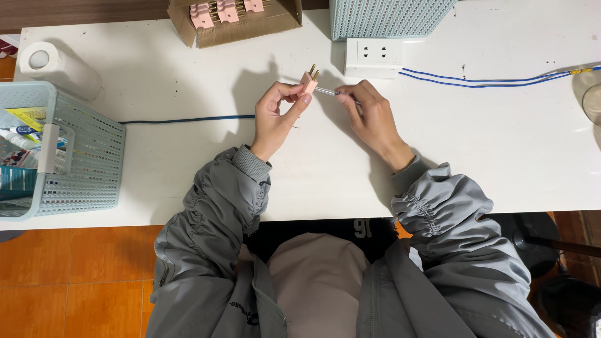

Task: Wiring an electrical plug by inserting wires into terminals and tightening screws with a screwdriver

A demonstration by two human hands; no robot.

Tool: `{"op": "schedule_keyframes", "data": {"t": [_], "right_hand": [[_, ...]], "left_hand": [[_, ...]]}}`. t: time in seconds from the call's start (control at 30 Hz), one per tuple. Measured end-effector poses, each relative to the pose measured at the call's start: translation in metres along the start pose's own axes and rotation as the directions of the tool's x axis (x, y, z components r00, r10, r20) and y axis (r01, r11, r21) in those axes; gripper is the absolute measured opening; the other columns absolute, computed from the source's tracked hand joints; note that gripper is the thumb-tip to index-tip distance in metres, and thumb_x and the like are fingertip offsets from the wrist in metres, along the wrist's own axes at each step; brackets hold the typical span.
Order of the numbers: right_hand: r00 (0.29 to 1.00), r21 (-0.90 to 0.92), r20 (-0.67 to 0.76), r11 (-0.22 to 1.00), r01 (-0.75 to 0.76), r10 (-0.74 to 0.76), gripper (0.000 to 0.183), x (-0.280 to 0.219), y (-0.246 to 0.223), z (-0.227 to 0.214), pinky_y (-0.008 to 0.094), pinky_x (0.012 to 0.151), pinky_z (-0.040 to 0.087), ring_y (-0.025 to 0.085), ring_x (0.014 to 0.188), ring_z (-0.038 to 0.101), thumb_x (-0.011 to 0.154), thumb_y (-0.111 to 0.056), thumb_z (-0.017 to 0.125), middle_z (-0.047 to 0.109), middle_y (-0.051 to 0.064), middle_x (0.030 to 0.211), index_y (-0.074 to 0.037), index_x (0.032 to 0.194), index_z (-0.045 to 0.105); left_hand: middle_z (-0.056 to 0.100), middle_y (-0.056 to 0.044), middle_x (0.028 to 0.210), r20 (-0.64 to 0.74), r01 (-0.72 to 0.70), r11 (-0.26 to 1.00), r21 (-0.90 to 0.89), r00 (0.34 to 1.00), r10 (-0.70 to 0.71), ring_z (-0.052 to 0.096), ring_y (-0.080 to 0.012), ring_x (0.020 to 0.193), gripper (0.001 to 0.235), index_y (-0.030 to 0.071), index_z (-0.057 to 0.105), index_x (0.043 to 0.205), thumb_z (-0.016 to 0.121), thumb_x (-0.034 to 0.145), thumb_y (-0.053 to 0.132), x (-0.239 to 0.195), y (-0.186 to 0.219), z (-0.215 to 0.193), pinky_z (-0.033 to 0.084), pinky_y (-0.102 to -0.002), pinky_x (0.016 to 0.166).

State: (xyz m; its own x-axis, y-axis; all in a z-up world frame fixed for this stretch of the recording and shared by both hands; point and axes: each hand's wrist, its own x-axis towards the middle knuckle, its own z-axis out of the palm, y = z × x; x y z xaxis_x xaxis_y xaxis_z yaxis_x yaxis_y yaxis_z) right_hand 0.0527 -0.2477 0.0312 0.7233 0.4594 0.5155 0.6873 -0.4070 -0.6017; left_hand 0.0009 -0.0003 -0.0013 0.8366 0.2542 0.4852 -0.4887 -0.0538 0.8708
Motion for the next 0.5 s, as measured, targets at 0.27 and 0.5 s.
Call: {"op": "schedule_keyframes", "data": {"t": [0.27,0.5], "right_hand": [[0.999,-0.020,-0.031,0.999,0.033,-0.033,0.018,0.005,-0.012,-0.007,0.039,0.070,0.055,0.027,0.081,0.070,0.117,-0.020,0.082,0.070,0.013,0.098,-0.003,0.122,0.080],[0.999,0.089,0.002,0.995,-0.046,0.046,0.023,-0.002,-0.004,-0.002,0.039,0.072,0.054,0.028,0.082,0.068,0.118,-0.023,0.081,0.068,0.014,0.100,-0.002,0.127,0.079]], "left_hand": [[0.084,-0.006,0.101,-0.016,0.004,1.000,-0.004,1.000,-0.004,0.072,-0.0088,0.098,0.025,0.004,0.080,0.118,0.095,0.103,0.017,0.001,0.000,-0.001,0.055,-0.028,0.094],[0.084,-0.006,0.100,-0.011,0.014,1.000,-0.009,1.000,-0.014,0.073,-0.0090,0.097,0.026,0.004,0.080,0.118,0.095,0.102,0.017,0.000,-0.003,-0.001,0.055,-0.027,0.094]]}}
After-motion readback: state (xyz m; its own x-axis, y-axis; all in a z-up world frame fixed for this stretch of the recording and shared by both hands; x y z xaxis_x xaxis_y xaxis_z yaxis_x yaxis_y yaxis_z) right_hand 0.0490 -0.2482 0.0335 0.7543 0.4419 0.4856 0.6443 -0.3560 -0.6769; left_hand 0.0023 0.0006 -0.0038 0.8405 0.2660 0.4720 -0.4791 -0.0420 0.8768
